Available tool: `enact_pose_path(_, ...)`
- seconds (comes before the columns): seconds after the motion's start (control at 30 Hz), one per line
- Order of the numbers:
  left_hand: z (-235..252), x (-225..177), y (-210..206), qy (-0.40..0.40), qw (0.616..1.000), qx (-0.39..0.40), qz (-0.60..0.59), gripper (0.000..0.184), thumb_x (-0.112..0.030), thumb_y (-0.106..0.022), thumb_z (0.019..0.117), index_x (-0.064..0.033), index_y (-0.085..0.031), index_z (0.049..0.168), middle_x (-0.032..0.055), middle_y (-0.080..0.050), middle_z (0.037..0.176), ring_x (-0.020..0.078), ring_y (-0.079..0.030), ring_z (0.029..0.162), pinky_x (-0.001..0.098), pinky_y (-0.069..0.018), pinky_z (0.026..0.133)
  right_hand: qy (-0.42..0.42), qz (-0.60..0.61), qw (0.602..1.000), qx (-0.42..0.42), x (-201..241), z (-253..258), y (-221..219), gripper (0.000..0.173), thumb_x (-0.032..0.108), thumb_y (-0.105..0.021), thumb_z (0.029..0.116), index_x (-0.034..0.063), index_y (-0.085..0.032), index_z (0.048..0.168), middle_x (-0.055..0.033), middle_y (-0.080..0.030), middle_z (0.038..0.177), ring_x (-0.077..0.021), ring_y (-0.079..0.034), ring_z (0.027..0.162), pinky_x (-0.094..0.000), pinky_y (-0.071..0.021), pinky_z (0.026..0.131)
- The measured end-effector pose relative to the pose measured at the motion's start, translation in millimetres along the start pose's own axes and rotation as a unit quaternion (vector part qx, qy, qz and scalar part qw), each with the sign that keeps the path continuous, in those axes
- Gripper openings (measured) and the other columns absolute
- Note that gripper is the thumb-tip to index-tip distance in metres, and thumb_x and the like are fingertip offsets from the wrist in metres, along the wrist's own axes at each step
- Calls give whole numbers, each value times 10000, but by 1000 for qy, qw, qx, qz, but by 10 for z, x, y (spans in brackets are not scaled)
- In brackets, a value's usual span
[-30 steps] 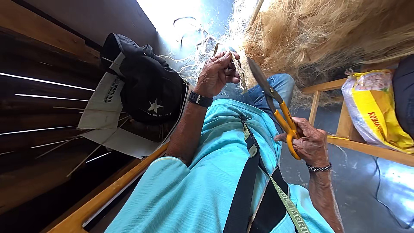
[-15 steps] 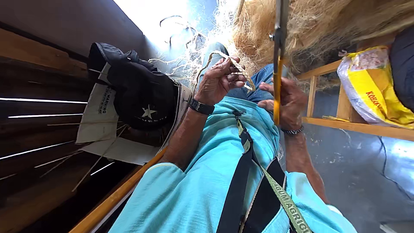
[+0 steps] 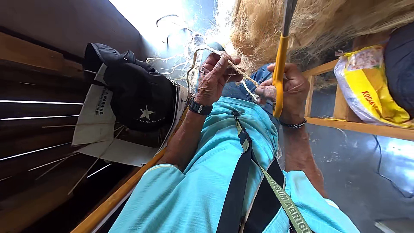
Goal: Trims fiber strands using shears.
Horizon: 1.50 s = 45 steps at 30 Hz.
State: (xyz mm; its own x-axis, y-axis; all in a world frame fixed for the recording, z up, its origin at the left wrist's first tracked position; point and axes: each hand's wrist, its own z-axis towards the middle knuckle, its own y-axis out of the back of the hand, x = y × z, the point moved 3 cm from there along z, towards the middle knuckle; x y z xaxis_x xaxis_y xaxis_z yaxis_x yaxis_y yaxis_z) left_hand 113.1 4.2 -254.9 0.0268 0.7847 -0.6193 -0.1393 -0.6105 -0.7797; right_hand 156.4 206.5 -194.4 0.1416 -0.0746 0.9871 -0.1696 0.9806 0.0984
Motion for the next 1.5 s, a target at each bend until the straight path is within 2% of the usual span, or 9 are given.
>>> enact_pose_path(0.13,-41,-113,-207,-14,999,38,-13,118,-122,-516,1044,-85,-588,958,135,-727,897,267,-750,791,442,-647,722,30,-62,997,-29,299,9,98,513,-10,-753,840,53,-533,1299,-14,-748,956,-121,-740,749,-283,-648,623)
enact_pose_path(0.23,-26,-94,-301,62,995,-61,-40,194,-119,-445,1059,-87,-566,911,115,-704,831,224,-728,720,382,-638,665,104,-121,986,-57,327,54,147,519,-36,-772,829,19,-517,1277,-62,-736,1046,-170,-757,898,-313,-663,775)
enact_pose_path(0.33,-7,-38,-250,120,983,-131,-55,228,-172,-428,1081,-72,-595,962,101,-695,811,197,-715,711,334,-623,661,126,-218,965,-77,234,65,237,544,44,-809,826,-3,-537,1295,-87,-726,1092,-190,-755,958,-361,-661,828)
enact_pose_path(0.47,12,-7,-151,138,972,-182,-58,278,-206,-443,1086,-61,-629,938,86,-692,795,170,-708,697,303,-617,639,117,-306,944,-48,124,-90,388,596,204,-855,830,9,-561,1311,-88,-720,1101,-165,-733,956,-356,-640,821)
enact_pose_path(0.63,105,-15,-52,154,953,-255,-60,271,-226,-496,1065,-66,-620,885,73,-668,762,162,-690,665,295,-607,604,94,-406,909,-13,-57,-456,568,668,418,-846,781,3,-623,1254,-158,-730,1040,-233,-705,870,-439,-587,730)
enact_pose_path(0.83,180,-15,26,159,944,-278,-74,305,-266,-506,1061,-103,-598,821,50,-640,706,166,-675,650,308,-598,611,-36,-275,960,28,-353,-967,740,784,425,-901,682,-58,-614,1229,-88,-733,1047,-84,-704,952,-271,-596,861)
enact_pose_path(0.93,189,-33,18,158,943,-285,-72,296,-269,-493,1066,-98,-591,846,57,-638,731,173,-675,667,316,-599,622,-11,-368,930,2,-355,-1076,776,814,514,-860,714,-59,-624,1242,-150,-743,1084,-168,-721,1000,-348,-592,883)
enact_pose_path(1.13,196,24,-66,138,953,-268,-29,257,-236,-505,1061,-90,-597,870,60,-656,738,172,-686,665,319,-604,625,86,-534,839,-62,-249,-1035,788,825,580,-789,758,-64,-639,1250,-250,-728,1078,-353,-721,935,-488,-577,797)
enact_pose_path(1.5,237,124,-149,157,943,-293,4,235,-230,-554,1046,-51,-637,918,77,-670,768,177,-687,679,334,-609,638,96,-613,781,-67,-140,-980,922,785,611,-734,788,-33,-658,1231,-246,-736,1034,-384,-725,909,-512,-564,761)
